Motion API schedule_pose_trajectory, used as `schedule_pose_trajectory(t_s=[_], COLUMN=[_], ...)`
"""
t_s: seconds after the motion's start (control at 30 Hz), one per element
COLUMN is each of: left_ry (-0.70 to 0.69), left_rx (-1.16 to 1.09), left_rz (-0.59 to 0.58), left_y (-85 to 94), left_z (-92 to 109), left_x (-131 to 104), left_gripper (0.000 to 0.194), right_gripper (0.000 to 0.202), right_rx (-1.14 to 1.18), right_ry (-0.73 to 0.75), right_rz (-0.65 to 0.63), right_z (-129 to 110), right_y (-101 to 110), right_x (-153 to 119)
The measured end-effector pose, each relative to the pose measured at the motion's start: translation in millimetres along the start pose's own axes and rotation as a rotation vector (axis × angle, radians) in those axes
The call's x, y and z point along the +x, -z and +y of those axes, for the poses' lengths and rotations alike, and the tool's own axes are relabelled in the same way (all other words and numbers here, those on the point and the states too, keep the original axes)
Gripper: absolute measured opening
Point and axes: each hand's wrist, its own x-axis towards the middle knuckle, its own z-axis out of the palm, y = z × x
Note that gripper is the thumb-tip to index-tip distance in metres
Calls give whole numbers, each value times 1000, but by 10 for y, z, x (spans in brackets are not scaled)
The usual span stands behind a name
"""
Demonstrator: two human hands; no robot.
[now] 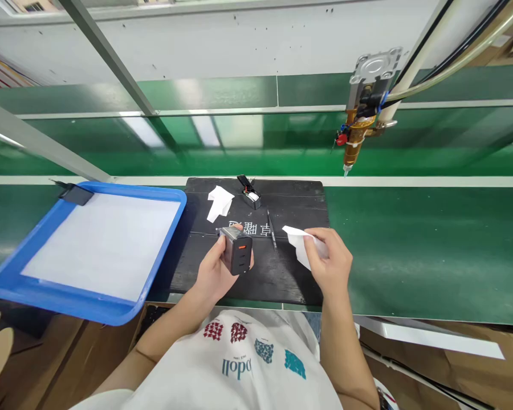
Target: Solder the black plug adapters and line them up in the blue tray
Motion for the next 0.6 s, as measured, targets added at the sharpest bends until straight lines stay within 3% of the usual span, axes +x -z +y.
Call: schedule_pose_trajectory(t_s=[0.07,0.13,0.33,0.47,0.6], left_ry=[8,16,-14,-26,-21], left_rx=[-48,-83,-100,-122,-148], left_rz=[45,81,100,147,180], left_y=[2,5,35,74,93], left_z=[-1,-15,-102,-118,-96], left_x=[26,48,94,113,117], left_gripper=[39,29,24,23,23], right_gripper=[21,28,36,42,39], right_rx=[-247,-345,-212,-267,85], right_ry=[2,42,199,146,36], right_rz=[-162,-227,-511,-497,-463], right_z=[160,235,33,-33,-59], right_y=[14,-32,-504,-762,-643], right_x=[0,-39,-191,-187,-153])
